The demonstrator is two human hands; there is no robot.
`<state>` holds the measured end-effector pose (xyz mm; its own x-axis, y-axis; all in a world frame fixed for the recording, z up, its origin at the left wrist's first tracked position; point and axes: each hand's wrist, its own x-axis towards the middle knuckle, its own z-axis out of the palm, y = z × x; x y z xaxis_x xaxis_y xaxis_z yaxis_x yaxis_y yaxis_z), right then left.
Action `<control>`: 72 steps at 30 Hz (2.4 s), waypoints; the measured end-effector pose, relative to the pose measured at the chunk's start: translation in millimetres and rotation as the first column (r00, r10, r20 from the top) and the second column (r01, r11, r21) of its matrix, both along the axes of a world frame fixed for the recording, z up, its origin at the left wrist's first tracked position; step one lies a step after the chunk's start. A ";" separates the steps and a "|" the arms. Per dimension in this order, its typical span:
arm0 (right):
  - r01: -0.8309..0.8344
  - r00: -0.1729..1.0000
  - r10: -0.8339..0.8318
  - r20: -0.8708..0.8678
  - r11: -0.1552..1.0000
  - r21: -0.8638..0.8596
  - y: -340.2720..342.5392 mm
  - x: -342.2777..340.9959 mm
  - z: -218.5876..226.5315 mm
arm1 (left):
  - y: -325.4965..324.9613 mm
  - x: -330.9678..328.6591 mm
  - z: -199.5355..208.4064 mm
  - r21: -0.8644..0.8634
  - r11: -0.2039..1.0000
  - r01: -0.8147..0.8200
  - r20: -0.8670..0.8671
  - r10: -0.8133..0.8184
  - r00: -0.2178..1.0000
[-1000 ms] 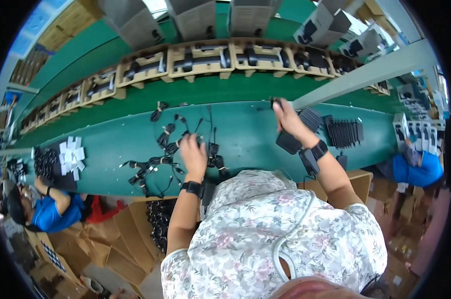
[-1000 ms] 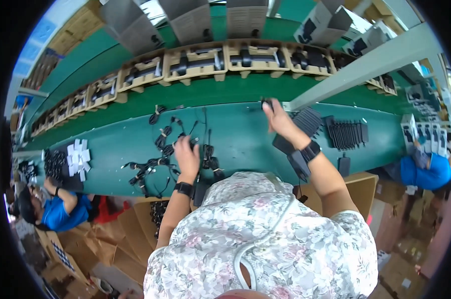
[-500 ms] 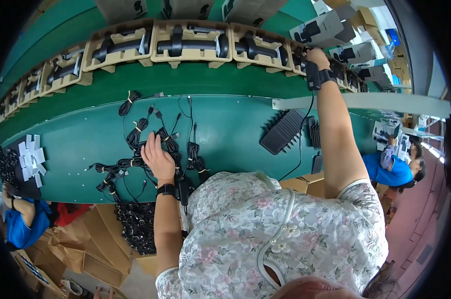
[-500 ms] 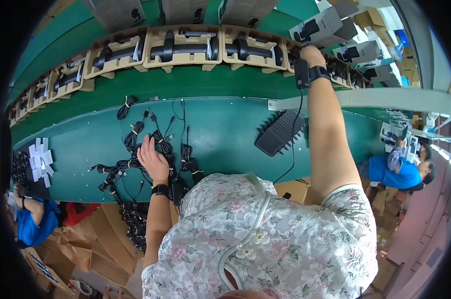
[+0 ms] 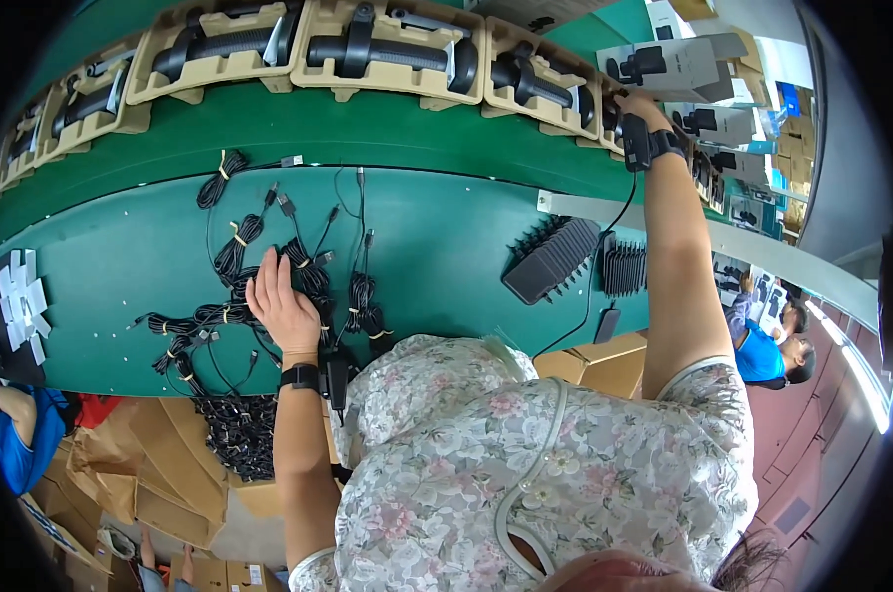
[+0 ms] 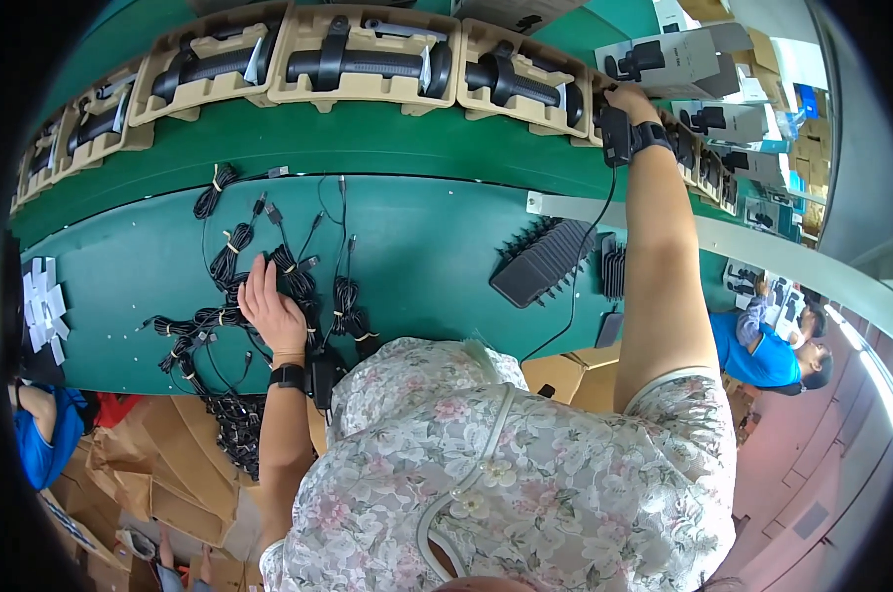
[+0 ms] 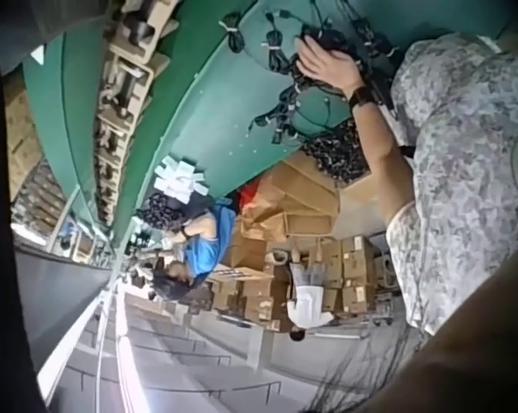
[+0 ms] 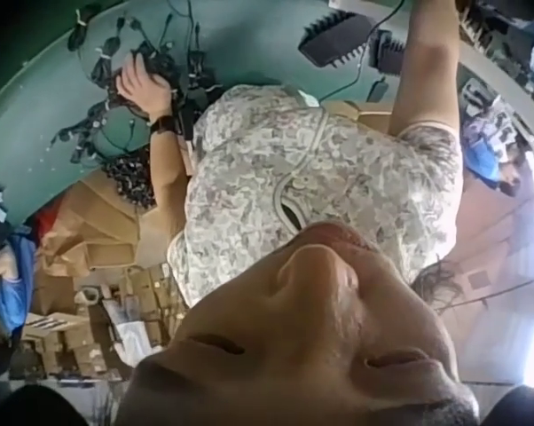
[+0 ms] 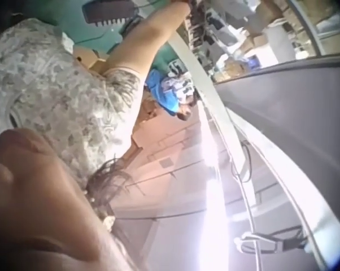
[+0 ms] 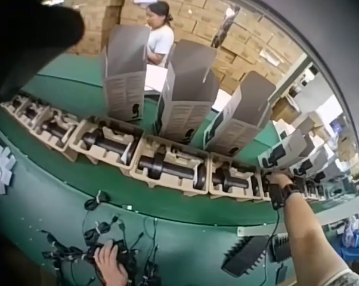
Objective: Assembling small electronic components and cable harnesses on a production line.
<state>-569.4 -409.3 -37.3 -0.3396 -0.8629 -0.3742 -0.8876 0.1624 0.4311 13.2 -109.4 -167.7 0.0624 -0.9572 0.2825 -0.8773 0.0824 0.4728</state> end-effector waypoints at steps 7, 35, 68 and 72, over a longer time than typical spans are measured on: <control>0.238 0.935 0.111 0.336 0.503 -0.831 53.4 44.6 -61.7 | 0.3 0.6 -0.3 0.000 1.000 -0.007 0.007 0.007 1.000; -0.331 0.814 0.540 0.215 0.735 -0.592 209.2 215.8 -9.7 | 1.9 5.7 -8.7 -0.010 1.000 -0.026 0.082 0.027 0.996; 0.085 0.914 0.279 0.293 0.576 -0.813 55.1 84.2 -21.8 | 2.5 9.1 -9.5 -0.005 1.000 -0.030 0.108 0.031 0.994; 0.016 0.920 0.299 0.255 0.619 -0.785 46.4 74.2 -27.1 | 1.4 9.2 -10.4 -0.020 1.000 -0.018 0.089 0.020 0.996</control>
<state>-495.2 -362.9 -64.3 -0.1795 -0.9075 0.3797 -0.9828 0.1482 -0.1103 22.5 -107.9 -178.1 0.0547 -0.9506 0.3056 -0.9173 0.0731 0.3915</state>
